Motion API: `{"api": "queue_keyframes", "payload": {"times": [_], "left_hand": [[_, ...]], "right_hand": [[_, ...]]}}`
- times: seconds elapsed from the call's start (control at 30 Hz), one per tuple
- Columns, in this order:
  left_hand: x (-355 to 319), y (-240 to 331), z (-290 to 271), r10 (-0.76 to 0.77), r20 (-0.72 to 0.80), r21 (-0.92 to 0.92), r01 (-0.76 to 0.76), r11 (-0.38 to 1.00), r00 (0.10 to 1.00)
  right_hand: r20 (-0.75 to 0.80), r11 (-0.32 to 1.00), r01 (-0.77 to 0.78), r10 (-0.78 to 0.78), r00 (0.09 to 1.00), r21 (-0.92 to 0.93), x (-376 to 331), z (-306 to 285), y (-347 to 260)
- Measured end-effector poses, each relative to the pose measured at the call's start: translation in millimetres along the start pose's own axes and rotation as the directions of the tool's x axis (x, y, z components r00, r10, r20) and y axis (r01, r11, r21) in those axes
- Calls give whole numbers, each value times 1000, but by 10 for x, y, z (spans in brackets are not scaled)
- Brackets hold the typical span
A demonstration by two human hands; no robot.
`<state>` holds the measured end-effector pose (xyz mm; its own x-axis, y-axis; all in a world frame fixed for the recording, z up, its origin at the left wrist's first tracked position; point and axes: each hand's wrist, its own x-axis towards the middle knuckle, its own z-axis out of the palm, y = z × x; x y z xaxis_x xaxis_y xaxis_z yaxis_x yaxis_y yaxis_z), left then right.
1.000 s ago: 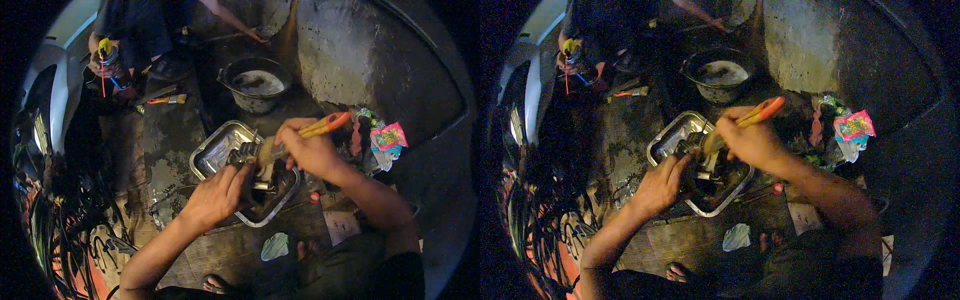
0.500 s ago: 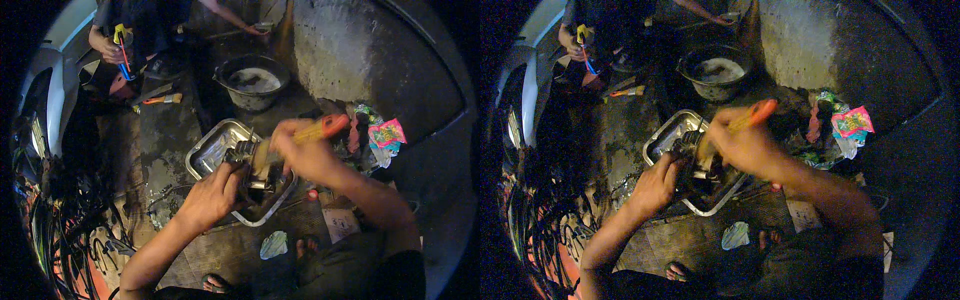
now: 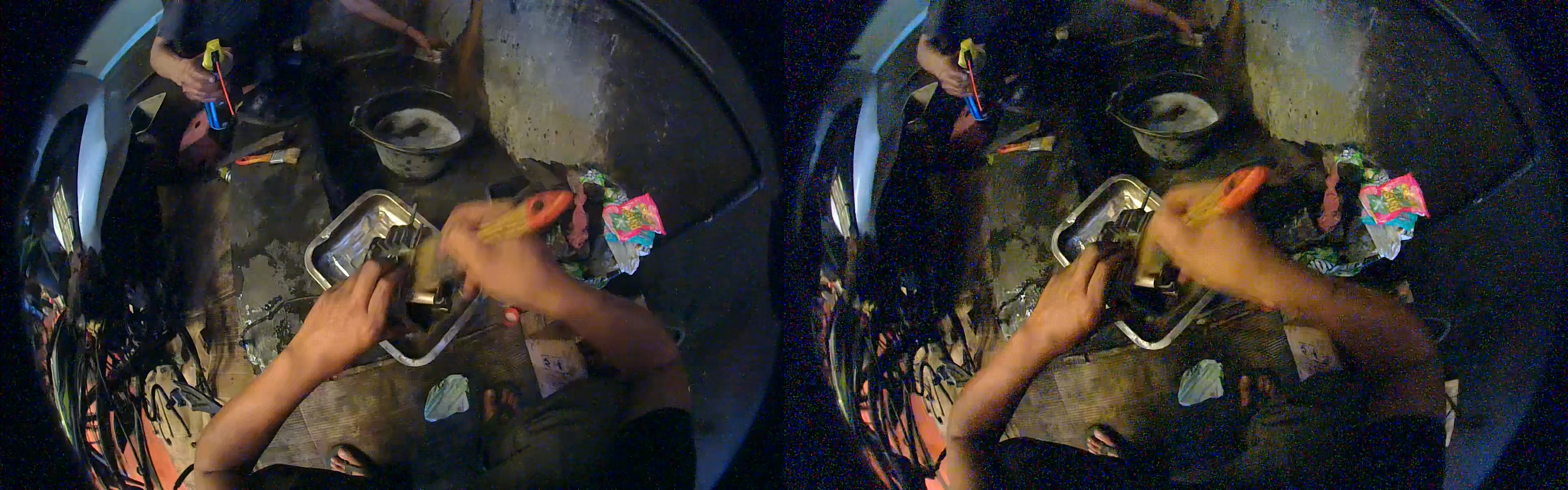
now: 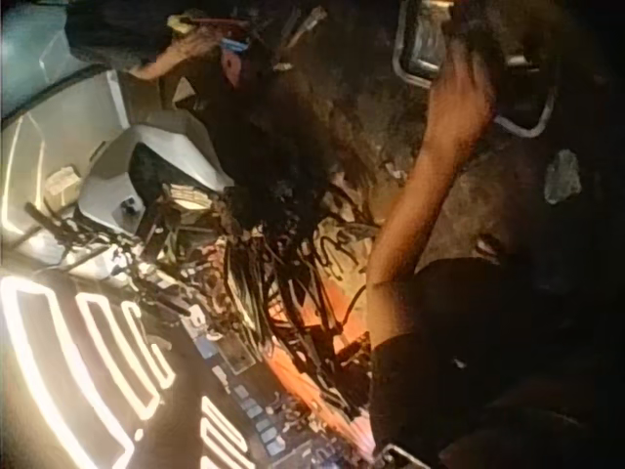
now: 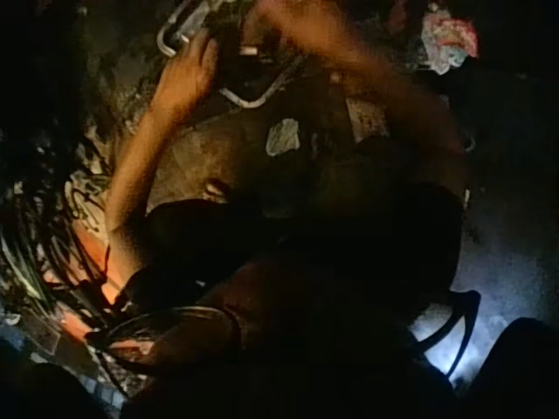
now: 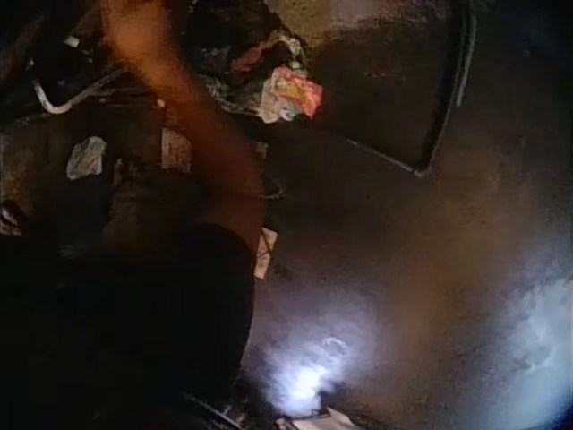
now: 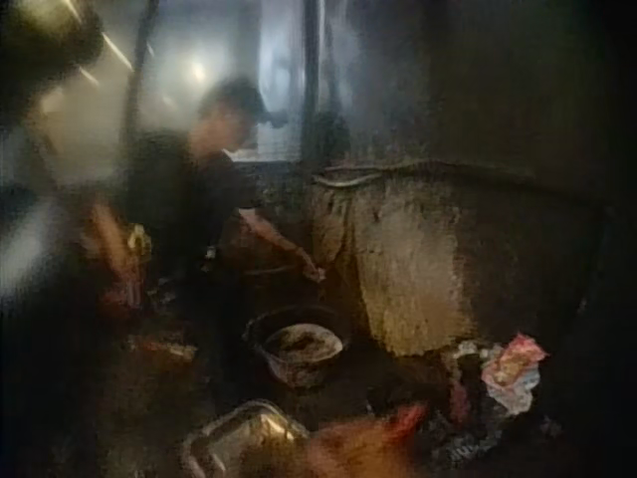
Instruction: The person cleans a cylinder head using a brush and fluid in a metal tray.
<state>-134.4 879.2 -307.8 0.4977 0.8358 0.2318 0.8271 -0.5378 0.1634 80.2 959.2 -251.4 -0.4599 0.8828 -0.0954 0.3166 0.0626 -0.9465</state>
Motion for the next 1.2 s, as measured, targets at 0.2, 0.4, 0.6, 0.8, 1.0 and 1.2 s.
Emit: {"api": "queue_keyframes", "payload": {"times": [0.2, 0.4, 0.6, 0.8, 1.0, 1.2], "left_hand": [[37, -10, 15, 70, -82, 41, -67, 997, 994], [54, 29, -38, 67, -86, 30, -64, 997, 994], [84, 52, -16, 80, -54, 55, -77, 996, 995], [51, 29, -27, 25, 29, 110, -28, 993, 999], [107, 30, -13, 125, -85, 113, -115, 987, 989], [94, 47, -32, 164, -85, 98, -156, 983, 983]], "right_hand": [[103, 906, 397, -385, 917, -151, -151, 161, 30], [164, 995, 61, -47, 985, -82, -200, 74, -206], [-110, 973, -84, 61, 992, -215, 3, -62, -181], [-110, 974, -105, 84, 990, -203, 177, -86, -61], [-13, 967, -52, 51, 999, -248, 147, -113, -169], [197, 977, 24, 18, 980, -210, 53, -59, -157]]}}
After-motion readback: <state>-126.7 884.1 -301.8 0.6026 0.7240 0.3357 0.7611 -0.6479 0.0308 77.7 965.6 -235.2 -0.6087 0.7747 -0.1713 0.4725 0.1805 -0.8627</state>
